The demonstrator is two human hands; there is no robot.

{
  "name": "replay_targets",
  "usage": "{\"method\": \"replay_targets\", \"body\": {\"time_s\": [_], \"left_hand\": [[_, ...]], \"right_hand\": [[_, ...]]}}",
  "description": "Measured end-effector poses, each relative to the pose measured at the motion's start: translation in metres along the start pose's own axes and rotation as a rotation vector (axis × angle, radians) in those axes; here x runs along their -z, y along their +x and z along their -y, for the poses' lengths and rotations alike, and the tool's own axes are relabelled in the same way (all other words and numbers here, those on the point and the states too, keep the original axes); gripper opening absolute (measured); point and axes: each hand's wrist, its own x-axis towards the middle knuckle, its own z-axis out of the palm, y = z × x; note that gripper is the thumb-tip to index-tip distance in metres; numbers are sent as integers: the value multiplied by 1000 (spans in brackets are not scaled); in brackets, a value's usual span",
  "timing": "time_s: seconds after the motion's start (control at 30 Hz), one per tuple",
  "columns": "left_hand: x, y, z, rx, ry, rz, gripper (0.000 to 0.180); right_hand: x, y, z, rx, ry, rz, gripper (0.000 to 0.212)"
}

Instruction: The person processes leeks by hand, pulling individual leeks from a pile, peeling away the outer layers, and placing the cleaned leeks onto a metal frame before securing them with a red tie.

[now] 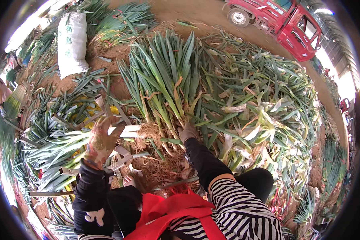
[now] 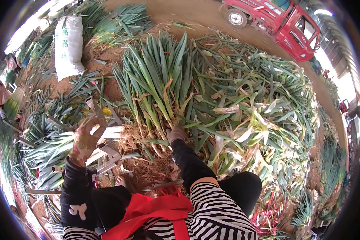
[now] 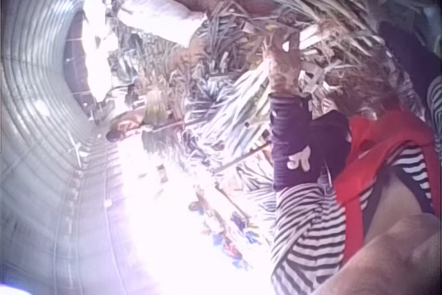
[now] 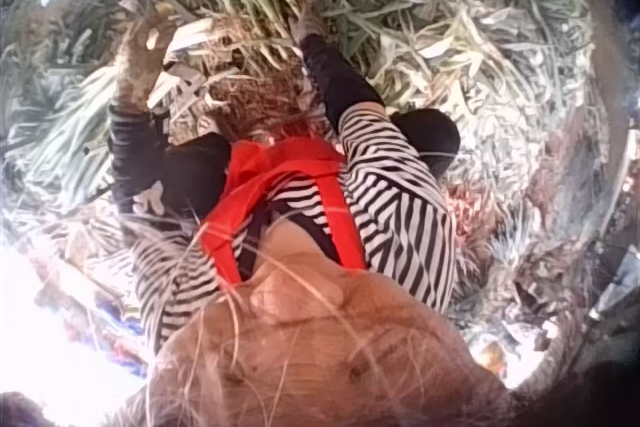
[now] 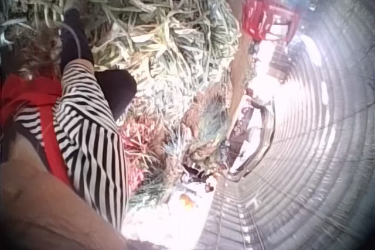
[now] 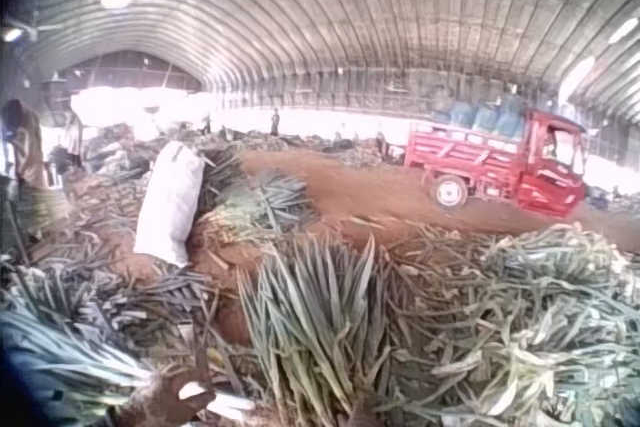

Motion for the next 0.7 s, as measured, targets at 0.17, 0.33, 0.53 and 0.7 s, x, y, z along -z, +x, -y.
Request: {"method": "replay_targets", "body": {"time_s": [0.17,0.33,0.53,0.7], "left_hand": [[-7,1,1,36,-67,71,31],[3,2,-14,120,-10,90,37],[-25,8,-34,5,-106,109,31],[-80,-17,-113,-147,-68,445,57]], "right_hand": [[11,31,-5,22,-172,254,42],[60,28,-4,691,-438,195,19],[162,9,4,110,1546,621,20],[204,-51,30,238,1570,549,19]]}}
